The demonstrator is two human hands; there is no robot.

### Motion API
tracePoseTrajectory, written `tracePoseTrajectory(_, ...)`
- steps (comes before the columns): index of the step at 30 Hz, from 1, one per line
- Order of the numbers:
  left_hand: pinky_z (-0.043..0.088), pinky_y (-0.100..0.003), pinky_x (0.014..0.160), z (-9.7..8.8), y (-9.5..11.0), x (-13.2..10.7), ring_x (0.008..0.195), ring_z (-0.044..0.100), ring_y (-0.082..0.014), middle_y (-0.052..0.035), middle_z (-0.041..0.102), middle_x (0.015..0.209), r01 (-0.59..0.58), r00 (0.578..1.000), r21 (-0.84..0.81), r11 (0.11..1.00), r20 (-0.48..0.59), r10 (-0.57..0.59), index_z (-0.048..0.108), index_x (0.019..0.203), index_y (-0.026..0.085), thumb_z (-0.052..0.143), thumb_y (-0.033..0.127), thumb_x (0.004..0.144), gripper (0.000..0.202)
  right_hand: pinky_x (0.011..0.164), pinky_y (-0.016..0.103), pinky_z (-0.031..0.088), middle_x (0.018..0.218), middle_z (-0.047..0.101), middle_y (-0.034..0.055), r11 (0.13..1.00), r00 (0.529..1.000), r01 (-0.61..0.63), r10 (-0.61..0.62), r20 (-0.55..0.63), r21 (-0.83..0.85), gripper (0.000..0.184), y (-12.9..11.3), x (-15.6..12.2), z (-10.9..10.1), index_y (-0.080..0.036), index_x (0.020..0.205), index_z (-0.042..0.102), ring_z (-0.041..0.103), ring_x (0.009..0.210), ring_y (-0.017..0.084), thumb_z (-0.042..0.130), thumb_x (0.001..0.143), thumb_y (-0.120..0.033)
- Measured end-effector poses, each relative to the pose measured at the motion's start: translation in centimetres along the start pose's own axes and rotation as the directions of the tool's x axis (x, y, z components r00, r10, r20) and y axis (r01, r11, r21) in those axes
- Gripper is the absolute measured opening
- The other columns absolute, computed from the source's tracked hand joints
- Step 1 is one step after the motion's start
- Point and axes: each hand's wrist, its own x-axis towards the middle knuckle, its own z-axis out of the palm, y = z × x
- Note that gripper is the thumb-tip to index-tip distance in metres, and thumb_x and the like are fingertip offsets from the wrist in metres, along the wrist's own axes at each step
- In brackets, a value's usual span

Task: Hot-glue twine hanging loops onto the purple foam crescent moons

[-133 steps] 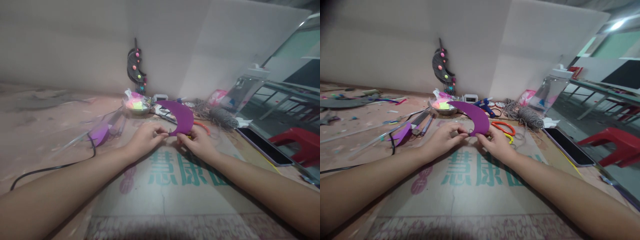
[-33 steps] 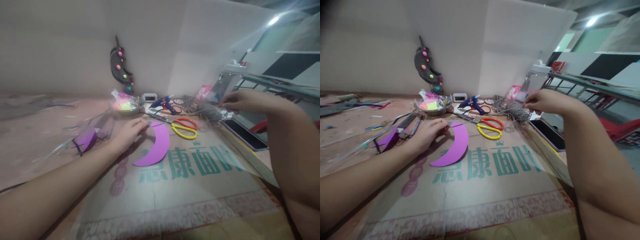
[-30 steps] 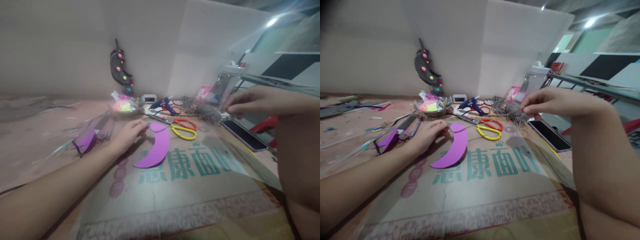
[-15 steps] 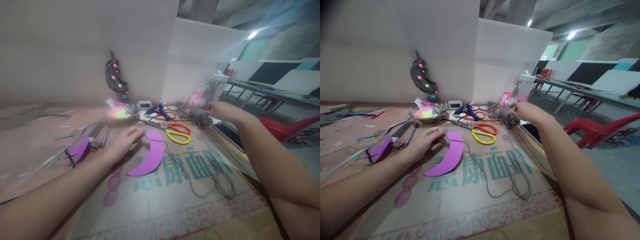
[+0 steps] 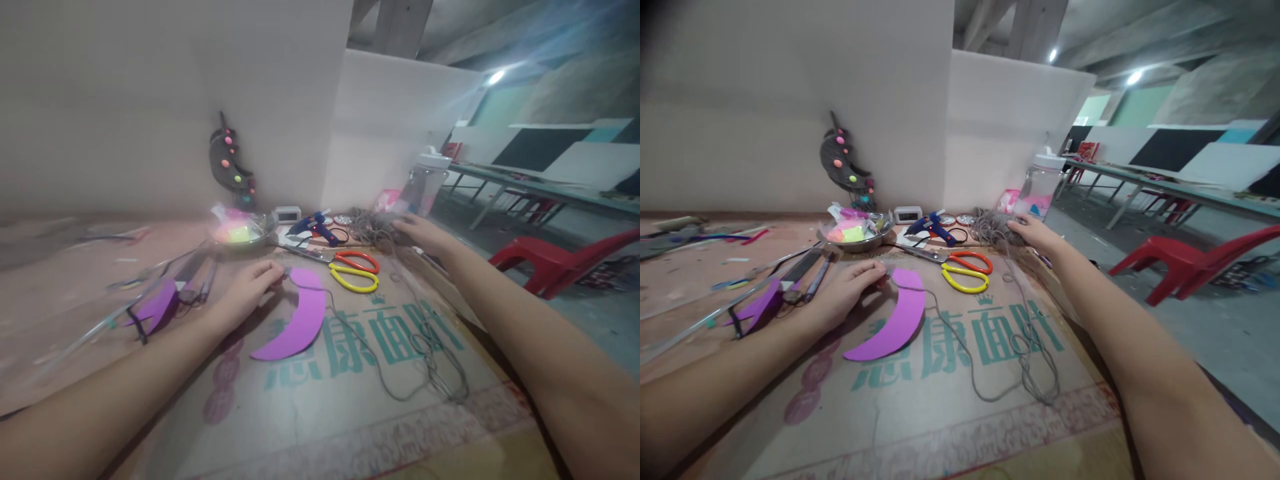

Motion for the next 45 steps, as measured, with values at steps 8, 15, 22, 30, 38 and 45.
tracePoseTrajectory(8, 0.04, -0.021, 0.058, 0.0, -0.1, -0.2, 0.068, 0.047, -0.0122, 0.0015, 0.049, 0.069, 0.046, 0.999, -0.049, 0.998, 0.023, -0.044, 0.051, 0.068, 0.017, 0.057, 0.044, 0.082, 0.031, 0.076, 0.038, 0.048, 0.111, 0.067, 0.0205, 0.985, 0.989, -0.082, 0.061, -0.136, -0.154, 0.05, -1.2, -0.7, -2.1, -0.011, 0.117, 0.059, 0.063, 0.098, 0.032, 0.051, 0.086, -0.049)
tracePoseTrajectory(15, 0.039, -0.02, 0.057, 0.1, 0.1, -0.3, 0.067, 0.049, -0.0123, 0.0019, 0.05, 0.069, 0.074, 0.997, -0.051, 0.996, 0.02, -0.073, 0.051, 0.069, 0.017, 0.057, 0.043, 0.082, 0.03, 0.056, 0.032, 0.044, 0.063, 0.067, 0.0095, 0.877, 0.911, 0.243, -0.059, 0.409, -0.416, 0.045, -4.8, -3.1, -5.1, -0.018, 0.06, 0.064, 0.062, 0.058, 0.022, 0.051, 0.081, -0.056)
tracePoseTrajectory(22, 0.037, -0.021, 0.058, -0.1, -0.2, -0.1, 0.066, 0.048, -0.0121, 0.002, 0.05, 0.068, 0.011, 1.0, 0.003, 1.0, 0.028, -0.011, 0.053, 0.069, 0.017, 0.056, 0.045, 0.083, 0.032, 0.051, 0.028, 0.048, 0.056, 0.066, 0.0045, 0.939, 0.793, 0.237, -0.039, 0.608, -0.249, 0.027, -4.1, -3.2, -2.0, -0.019, 0.061, 0.065, 0.059, 0.049, 0.016, 0.058, 0.078, -0.04)
tracePoseTrajectory(30, 0.035, -0.022, 0.06, 0.0, -0.1, -0.1, 0.067, 0.048, -0.0123, 0.0018, 0.051, 0.068, 0.019, 0.999, 0.045, 0.999, 0.028, -0.02, 0.055, 0.07, 0.017, 0.055, 0.045, 0.084, 0.032, 0.055, 0.028, 0.051, 0.064, 0.066, 0.0042, 0.993, 0.979, 0.041, -0.062, 0.195, 0.115, 0.02, -5.6, -3.5, -6.8, -0.019, 0.071, 0.057, 0.062, 0.055, 0.015, 0.052, 0.085, -0.032)
tracePoseTrajectory(38, 0.04, -0.024, 0.065, -0.1, -0.4, -0.2, 0.072, 0.054, -0.0152, 0.0004, 0.056, 0.071, 0.023, 0.999, 0.029, 0.999, 0.032, -0.024, 0.055, 0.071, 0.017, 0.054, 0.048, 0.084, 0.033, 0.053, 0.025, 0.047, 0.07, 0.063, 0.0017, 0.696, 0.945, 0.313, -0.162, -0.284, 0.646, 0.011, -7.4, -5.3, -9.1, -0.019, 0.075, 0.051, 0.056, 0.052, 0.009, 0.058, 0.084, -0.02)
tracePoseTrajectory(45, 0.039, -0.024, 0.064, -0.2, 0.1, -0.4, 0.07, 0.053, -0.0156, -0.0001, 0.056, 0.069, -0.013, 0.999, 0.072, 0.997, 0.032, 0.011, 0.056, 0.07, 0.017, 0.053, 0.048, 0.084, 0.034, 0.053, 0.023, 0.049, 0.077, 0.068, 0.0025, 0.604, 0.894, 0.439, -0.222, -0.389, 0.665, 0.011, -8.7, -6.4, -9.4, -0.018, 0.078, 0.052, 0.059, 0.056, 0.009, 0.059, 0.084, -0.023)
